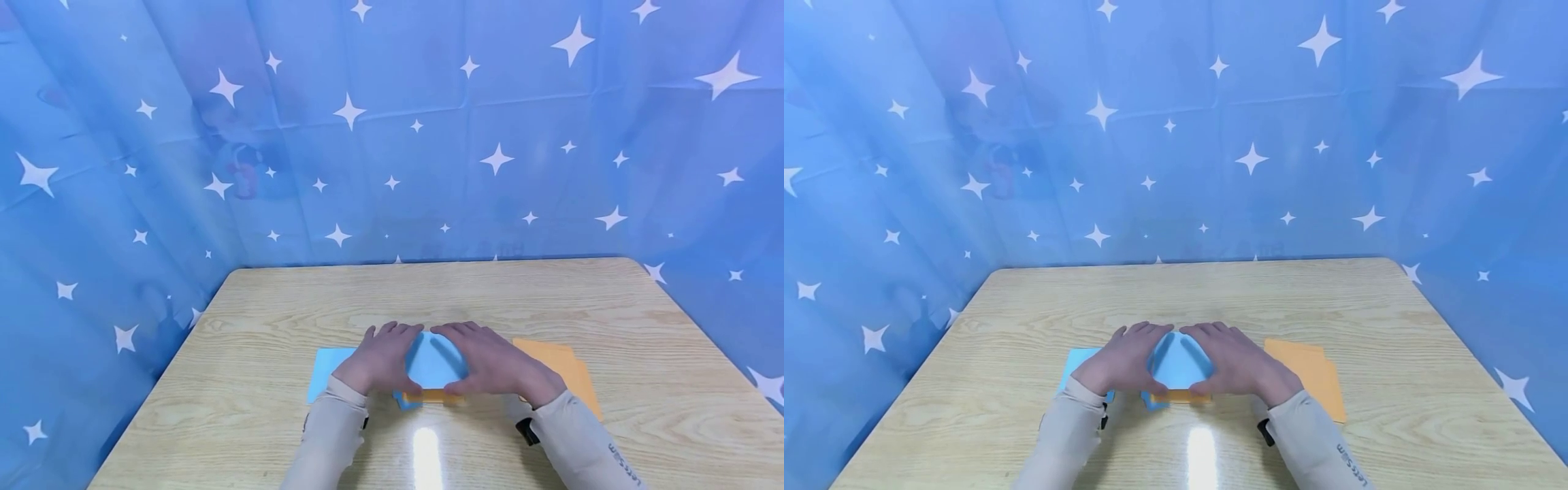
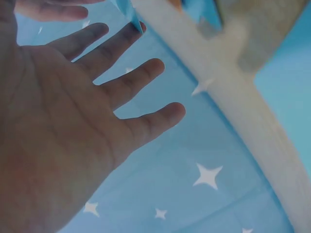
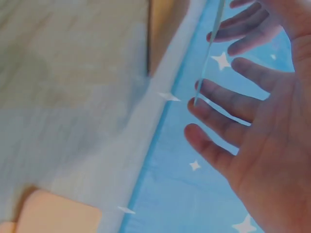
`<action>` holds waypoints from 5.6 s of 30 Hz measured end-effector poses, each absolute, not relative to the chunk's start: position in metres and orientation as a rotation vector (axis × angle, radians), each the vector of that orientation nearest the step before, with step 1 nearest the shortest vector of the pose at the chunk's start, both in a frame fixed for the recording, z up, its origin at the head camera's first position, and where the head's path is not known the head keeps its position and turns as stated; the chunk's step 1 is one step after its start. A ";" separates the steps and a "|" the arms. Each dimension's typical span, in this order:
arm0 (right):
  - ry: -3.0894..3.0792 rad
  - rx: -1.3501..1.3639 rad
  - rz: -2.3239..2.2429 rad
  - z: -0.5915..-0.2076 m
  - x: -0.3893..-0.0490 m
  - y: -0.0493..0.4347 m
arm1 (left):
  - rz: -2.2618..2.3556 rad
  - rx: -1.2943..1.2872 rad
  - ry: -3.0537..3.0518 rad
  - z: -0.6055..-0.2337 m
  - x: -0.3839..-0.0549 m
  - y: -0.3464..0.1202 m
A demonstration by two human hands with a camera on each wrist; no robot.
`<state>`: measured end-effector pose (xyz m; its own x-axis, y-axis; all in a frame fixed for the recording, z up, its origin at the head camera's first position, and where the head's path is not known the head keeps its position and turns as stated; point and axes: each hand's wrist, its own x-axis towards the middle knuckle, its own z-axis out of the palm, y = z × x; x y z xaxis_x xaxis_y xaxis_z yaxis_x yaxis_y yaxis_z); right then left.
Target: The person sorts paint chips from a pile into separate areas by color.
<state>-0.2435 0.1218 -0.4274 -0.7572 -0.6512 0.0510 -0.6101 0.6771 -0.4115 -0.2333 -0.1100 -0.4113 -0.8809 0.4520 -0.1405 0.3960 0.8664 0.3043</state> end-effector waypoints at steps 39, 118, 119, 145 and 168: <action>2.784 -1.177 -0.774 -0.396 -0.252 0.015 | 0.787 0.358 2.828 -0.360 -0.219 -0.220; 2.862 -0.860 -0.683 -0.386 -0.257 0.031 | 0.622 0.289 2.857 -0.374 -0.220 -0.209; 2.868 -0.860 -0.690 -0.384 -0.257 0.035 | 0.621 0.296 2.860 -0.374 -0.220 -0.208; 2.974 -0.759 -0.641 -0.376 -0.249 0.114 | 0.602 0.359 2.865 -0.370 -0.221 -0.197; 2.829 -0.804 -0.440 -0.405 -0.234 0.118 | 0.482 0.608 2.790 -0.403 -0.231 -0.140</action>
